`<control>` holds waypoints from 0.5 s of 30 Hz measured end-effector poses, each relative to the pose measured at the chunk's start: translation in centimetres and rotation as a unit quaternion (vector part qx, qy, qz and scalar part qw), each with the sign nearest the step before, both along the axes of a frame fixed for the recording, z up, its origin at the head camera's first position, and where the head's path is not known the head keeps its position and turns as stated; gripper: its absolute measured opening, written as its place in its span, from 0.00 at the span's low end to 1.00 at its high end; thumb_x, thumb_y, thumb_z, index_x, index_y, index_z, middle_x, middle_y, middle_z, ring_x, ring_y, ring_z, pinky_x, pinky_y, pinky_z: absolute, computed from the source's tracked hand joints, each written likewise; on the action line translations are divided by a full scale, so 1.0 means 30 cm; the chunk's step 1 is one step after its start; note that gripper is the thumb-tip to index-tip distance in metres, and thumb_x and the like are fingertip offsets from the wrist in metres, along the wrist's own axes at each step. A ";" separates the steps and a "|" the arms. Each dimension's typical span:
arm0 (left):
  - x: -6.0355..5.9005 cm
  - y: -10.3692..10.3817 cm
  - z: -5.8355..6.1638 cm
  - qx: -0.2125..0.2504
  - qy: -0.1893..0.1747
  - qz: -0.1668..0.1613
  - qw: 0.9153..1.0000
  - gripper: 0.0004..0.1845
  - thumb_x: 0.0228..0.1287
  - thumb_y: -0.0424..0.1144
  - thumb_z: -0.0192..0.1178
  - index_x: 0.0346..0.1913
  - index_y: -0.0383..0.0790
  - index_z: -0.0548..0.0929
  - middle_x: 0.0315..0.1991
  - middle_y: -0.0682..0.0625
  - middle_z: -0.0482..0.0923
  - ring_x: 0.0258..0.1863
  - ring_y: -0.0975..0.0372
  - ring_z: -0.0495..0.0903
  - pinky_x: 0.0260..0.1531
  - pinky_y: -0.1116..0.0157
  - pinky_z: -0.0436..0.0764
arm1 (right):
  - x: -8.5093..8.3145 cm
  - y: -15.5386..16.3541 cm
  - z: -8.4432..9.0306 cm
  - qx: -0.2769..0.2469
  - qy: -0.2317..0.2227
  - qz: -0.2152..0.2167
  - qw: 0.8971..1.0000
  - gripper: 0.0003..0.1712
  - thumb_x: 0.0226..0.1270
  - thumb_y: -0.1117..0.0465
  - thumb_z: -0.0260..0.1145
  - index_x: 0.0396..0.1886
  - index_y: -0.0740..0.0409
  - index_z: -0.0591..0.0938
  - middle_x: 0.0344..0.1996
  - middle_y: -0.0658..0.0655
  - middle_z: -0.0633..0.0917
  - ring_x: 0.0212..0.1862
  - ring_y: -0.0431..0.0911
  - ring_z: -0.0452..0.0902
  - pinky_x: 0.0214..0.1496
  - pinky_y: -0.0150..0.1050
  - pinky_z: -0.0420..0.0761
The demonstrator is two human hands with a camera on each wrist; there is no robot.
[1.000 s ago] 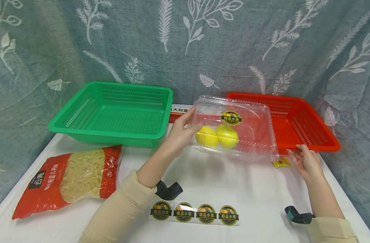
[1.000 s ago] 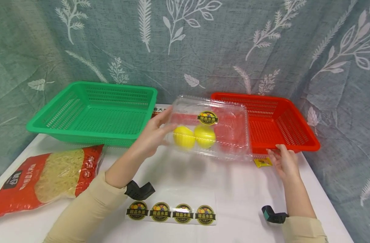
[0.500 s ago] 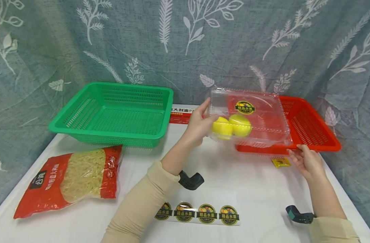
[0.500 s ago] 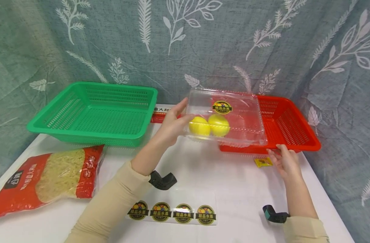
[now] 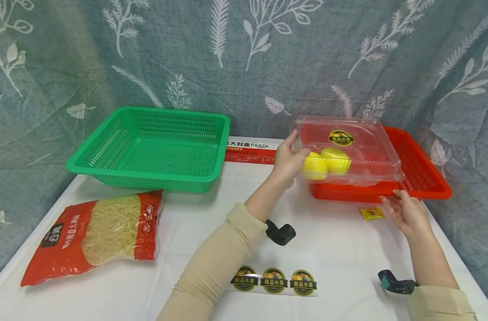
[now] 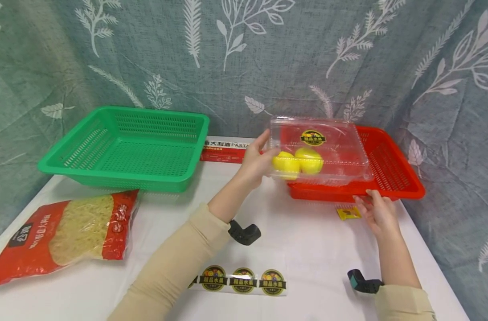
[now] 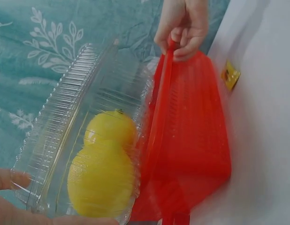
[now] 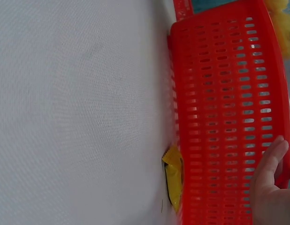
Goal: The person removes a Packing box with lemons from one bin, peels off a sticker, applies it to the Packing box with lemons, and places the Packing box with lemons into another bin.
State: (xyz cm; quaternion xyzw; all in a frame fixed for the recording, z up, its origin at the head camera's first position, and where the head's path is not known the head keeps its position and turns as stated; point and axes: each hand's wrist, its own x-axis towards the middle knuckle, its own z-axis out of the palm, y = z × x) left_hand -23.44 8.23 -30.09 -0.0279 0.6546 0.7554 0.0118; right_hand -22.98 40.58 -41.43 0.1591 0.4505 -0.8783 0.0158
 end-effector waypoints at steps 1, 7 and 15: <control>-0.002 0.011 0.001 0.000 0.001 0.002 1.000 0.32 0.62 0.29 0.54 0.69 0.49 0.60 0.67 0.52 0.58 0.38 0.64 0.74 0.26 0.73 0.75 | -0.006 0.009 -0.010 0.001 0.003 0.001 1.000 0.31 0.59 0.60 0.66 0.59 0.42 0.63 0.49 0.46 0.76 0.48 0.45 0.78 0.49 0.38 0.76; -0.010 0.066 0.011 -0.033 -0.001 0.011 0.999 0.31 0.62 0.31 0.54 0.68 0.49 0.62 0.66 0.51 0.61 0.64 0.59 0.61 0.49 0.66 0.75 | -0.039 0.048 -0.055 0.022 0.005 -0.007 1.000 0.32 0.55 0.57 0.69 0.57 0.39 0.64 0.53 0.45 0.75 0.51 0.45 0.77 0.51 0.40 0.75; -0.007 0.131 0.012 -0.029 -0.019 0.021 0.999 0.29 0.61 0.35 0.57 0.66 0.50 0.66 0.63 0.51 0.65 0.59 0.59 0.66 0.47 0.67 0.76 | -0.041 0.056 -0.074 0.020 0.022 0.000 1.000 0.39 0.53 0.56 0.70 0.61 0.38 0.59 0.61 0.45 0.66 0.55 0.43 0.73 0.49 0.39 0.77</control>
